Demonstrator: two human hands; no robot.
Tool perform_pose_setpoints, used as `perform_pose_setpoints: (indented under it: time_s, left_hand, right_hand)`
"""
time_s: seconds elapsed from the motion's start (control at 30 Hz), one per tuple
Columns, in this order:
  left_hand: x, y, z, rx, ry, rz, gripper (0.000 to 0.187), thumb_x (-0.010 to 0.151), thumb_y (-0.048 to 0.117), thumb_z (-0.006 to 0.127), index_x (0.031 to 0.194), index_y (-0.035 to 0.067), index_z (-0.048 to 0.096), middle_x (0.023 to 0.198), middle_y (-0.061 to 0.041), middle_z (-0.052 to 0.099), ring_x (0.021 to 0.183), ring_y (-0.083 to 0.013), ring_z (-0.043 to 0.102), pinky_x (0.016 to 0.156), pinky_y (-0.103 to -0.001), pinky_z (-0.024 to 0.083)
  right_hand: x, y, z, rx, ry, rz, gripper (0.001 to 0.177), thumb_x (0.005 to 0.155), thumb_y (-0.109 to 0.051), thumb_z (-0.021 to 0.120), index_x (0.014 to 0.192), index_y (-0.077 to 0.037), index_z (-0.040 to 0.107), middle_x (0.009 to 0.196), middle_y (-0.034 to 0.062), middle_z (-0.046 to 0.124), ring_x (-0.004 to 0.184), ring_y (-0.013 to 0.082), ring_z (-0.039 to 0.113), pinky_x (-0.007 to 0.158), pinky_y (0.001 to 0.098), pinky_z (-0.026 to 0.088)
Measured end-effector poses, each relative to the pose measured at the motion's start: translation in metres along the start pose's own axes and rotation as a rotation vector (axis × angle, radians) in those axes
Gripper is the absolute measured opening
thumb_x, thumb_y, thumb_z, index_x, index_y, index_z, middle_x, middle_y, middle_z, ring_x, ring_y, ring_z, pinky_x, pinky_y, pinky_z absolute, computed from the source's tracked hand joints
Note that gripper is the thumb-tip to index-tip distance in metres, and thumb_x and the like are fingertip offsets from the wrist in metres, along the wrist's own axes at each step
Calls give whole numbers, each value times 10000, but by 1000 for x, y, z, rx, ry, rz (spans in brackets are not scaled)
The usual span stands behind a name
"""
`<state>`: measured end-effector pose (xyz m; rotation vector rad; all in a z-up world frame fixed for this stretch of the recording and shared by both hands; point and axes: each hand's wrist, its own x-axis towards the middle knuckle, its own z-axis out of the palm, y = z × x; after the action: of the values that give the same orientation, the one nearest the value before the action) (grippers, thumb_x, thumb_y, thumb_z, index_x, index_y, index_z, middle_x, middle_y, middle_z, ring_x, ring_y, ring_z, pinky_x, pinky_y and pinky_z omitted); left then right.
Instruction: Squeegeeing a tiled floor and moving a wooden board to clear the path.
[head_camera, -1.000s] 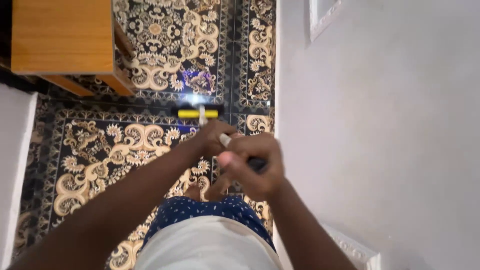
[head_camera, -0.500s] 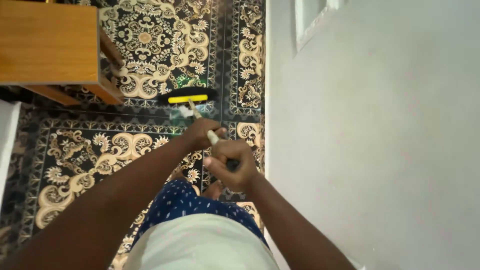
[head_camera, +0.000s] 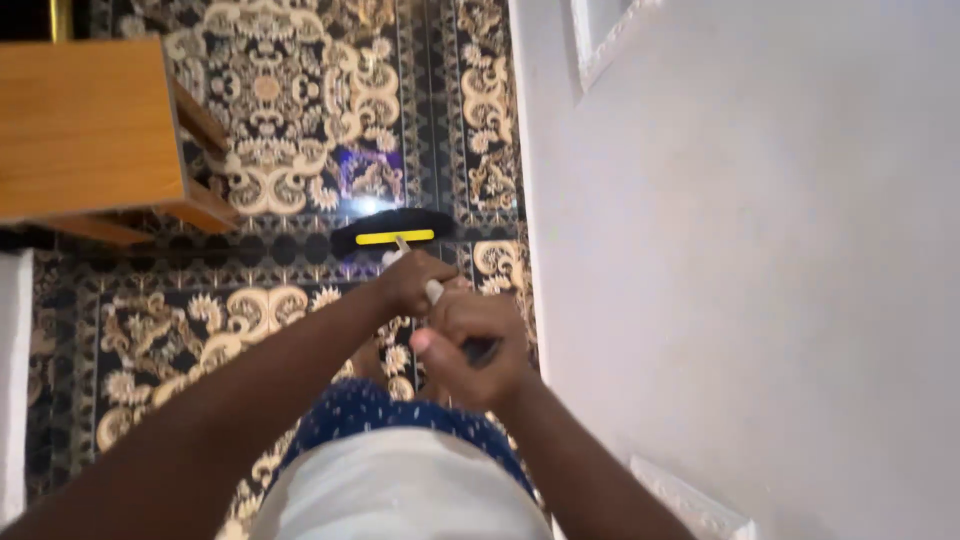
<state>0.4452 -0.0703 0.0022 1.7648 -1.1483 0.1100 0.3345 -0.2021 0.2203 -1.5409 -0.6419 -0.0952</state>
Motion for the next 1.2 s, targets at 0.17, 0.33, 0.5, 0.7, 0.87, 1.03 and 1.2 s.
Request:
perform_pose_setpoints:
  time_s: [0.17, 0.33, 0.5, 0.7, 0.87, 1.03, 1.2]
  left_hand:
    - [-6, -55, -10, 77, 27, -14, 361, 1031, 321, 600, 749, 96, 601, 643, -91, 587, 552, -282, 594, 544, -427, 479]
    - [13, -39, -23, 195, 198, 13, 363, 1044, 283, 599, 735, 96, 564, 638, -87, 548, 559, -283, 554, 539, -441, 445]
    - [39, 5, -27, 8, 225, -136, 381, 992, 262, 668, 677, 92, 539, 579, -78, 552, 475, -242, 546, 464, -417, 419]
    - [42, -44, -43, -164, -64, -39, 287, 850, 322, 730, 720, 94, 612, 626, -92, 626, 510, -282, 618, 472, -413, 487]
    - [35, -90, -34, 53, 37, 9, 312, 985, 277, 669, 755, 82, 591, 645, -123, 581, 585, -337, 599, 548, -453, 451]
    - [52, -73, -25, 158, 216, -18, 314, 1019, 257, 647, 764, 86, 581, 654, -124, 563, 595, -333, 574, 573, -464, 441]
    - [107, -9, -28, -82, 104, -414, 428, 987, 305, 672, 647, 59, 588, 572, -122, 594, 496, -305, 570, 511, -446, 429]
  right_hand:
    - [-2, 53, 13, -103, 36, 21, 427, 917, -56, 675, 628, -84, 361, 599, 37, 476, 561, 153, 451, 585, 323, 365]
    - [15, 51, 9, -189, -75, 69, 447, 917, -61, 676, 592, -105, 372, 552, 17, 409, 540, 155, 390, 579, 327, 332]
    - [47, -3, 1, 71, 115, 77, 389, 916, -63, 644, 573, -55, 463, 572, 44, 523, 527, 134, 471, 538, 301, 381]
    - [55, 17, 8, 55, 229, 63, 413, 953, -35, 643, 628, -61, 390, 609, 23, 484, 577, 116, 422, 581, 304, 358]
    - [45, 68, 2, -144, 140, 62, 373, 928, -43, 656, 622, -57, 443, 619, 28, 526, 556, 128, 486, 569, 308, 390]
    - [46, 71, -22, -205, -8, 139, 418, 911, -30, 682, 597, -53, 407, 571, 35, 465, 531, 141, 441, 550, 308, 350]
    - [79, 9, -73, -30, 8, 168, 353, 907, -53, 636, 578, -74, 511, 562, 23, 550, 492, 77, 466, 486, 286, 340]
